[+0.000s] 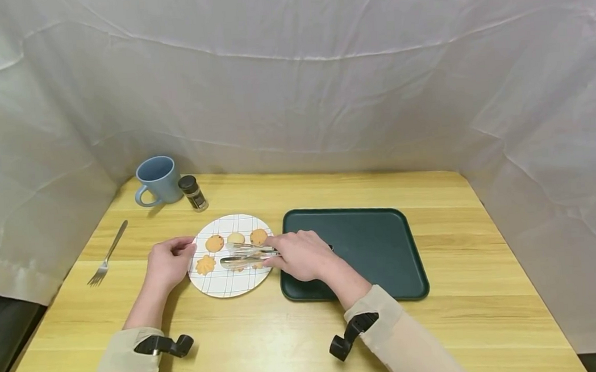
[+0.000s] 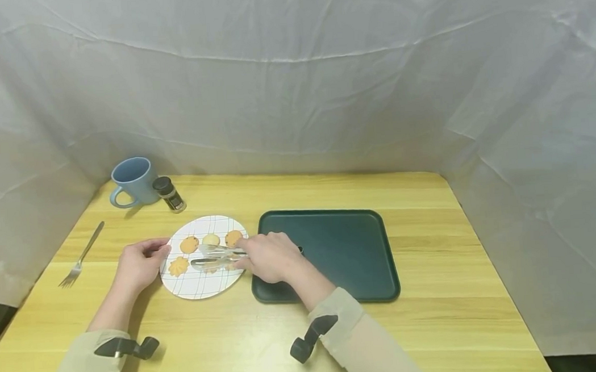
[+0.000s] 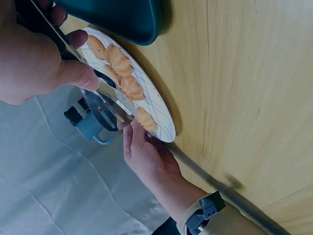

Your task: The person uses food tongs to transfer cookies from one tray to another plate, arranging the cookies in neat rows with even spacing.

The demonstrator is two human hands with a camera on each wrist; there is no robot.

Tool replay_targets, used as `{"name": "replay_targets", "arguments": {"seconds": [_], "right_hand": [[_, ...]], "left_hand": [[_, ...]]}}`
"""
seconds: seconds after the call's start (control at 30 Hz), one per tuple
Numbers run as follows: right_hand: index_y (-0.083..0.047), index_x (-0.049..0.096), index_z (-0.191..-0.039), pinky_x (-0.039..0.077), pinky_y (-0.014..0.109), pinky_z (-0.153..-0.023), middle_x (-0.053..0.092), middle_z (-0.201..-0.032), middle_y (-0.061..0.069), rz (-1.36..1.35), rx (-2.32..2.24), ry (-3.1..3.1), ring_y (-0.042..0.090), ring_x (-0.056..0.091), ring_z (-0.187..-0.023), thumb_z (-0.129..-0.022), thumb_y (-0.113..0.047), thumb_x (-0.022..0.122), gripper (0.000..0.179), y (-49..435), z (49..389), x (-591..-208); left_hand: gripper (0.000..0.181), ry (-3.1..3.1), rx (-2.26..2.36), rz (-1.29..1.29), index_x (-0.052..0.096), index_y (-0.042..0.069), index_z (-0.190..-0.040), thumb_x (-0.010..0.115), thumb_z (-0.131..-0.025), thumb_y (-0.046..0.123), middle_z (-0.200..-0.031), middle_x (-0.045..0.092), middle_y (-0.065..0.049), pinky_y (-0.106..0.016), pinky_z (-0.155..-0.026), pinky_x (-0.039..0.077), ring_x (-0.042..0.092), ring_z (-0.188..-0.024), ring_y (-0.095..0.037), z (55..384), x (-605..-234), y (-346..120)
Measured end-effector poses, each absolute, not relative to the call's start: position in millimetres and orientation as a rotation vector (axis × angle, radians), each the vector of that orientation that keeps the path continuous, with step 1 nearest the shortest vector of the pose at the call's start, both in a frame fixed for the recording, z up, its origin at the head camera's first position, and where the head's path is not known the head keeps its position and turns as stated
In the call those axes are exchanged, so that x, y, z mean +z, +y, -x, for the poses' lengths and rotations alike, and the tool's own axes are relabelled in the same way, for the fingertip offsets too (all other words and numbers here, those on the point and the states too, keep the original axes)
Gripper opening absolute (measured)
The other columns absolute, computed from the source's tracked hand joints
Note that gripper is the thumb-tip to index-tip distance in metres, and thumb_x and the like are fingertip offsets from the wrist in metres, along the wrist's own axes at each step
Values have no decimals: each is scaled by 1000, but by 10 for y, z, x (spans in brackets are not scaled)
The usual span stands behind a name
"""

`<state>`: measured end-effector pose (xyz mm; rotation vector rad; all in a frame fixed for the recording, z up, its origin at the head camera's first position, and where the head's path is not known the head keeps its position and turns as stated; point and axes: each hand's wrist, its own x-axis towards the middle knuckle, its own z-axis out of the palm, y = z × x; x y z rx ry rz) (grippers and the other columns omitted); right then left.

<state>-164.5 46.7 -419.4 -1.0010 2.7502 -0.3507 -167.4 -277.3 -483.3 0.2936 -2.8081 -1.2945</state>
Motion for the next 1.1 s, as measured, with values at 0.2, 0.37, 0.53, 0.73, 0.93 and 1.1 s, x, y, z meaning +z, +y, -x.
{"name": "replay_targets", "arguments": {"seconds": [0.2,0.37,0.53,0.73,0.93,1.1], "right_hand": [[-21,62,-148,50,33,-63,66,-142,-1,983,-280,2801,17,65,-78,-108,-53,56,52,579,1620,-4157],[-20,64,-147,49,33,-61,68,-139,1,979,-214,2821,18,66,-78,-107,-51,57,50,597,1609,-4169],[-21,62,-149,49,34,-62,65,-144,0,995,-230,2802,19,67,-79,-108,-51,57,52,526,1605,-4207],[-20,60,-151,47,32,-59,64,-146,1,1001,-281,2815,15,62,-69,-107,-53,57,55,555,1573,-4189],[-18,63,-146,42,31,-50,72,-110,-4,1002,-436,2856,6,52,-58,-106,-54,59,54,734,1524,-4112],[-19,65,-143,41,29,-50,63,-91,-11,976,-510,2919,4,51,-59,-104,-55,62,53,973,1459,-4067]], "left_hand": [[33,-2814,-1296,-297,72,-2,-130,63,-106,19,-114,73,-19,-35,-82,49,64,-100,-28,1677,-4816,-2755],[33,-2817,-1284,-296,72,-1,-130,63,-107,20,-114,72,-19,-33,-81,49,64,-100,-29,1686,-4846,-2770],[33,-2819,-1289,-297,72,-1,-130,63,-107,20,-113,73,-18,-32,-80,49,64,-99,-28,1683,-4861,-2771],[33,-2815,-1297,-294,73,0,-130,64,-106,21,-113,73,-17,-28,-78,48,64,-98,-27,1680,-4874,-2765],[33,-2816,-1287,-301,73,1,-131,63,-106,21,-113,73,-17,-27,-79,49,64,-99,-26,1679,-4878,-2788],[33,-2820,-1283,-286,73,-1,-130,63,-106,21,-113,73,-18,-27,-79,49,65,-100,-27,1677,-4866,-2790]]}}
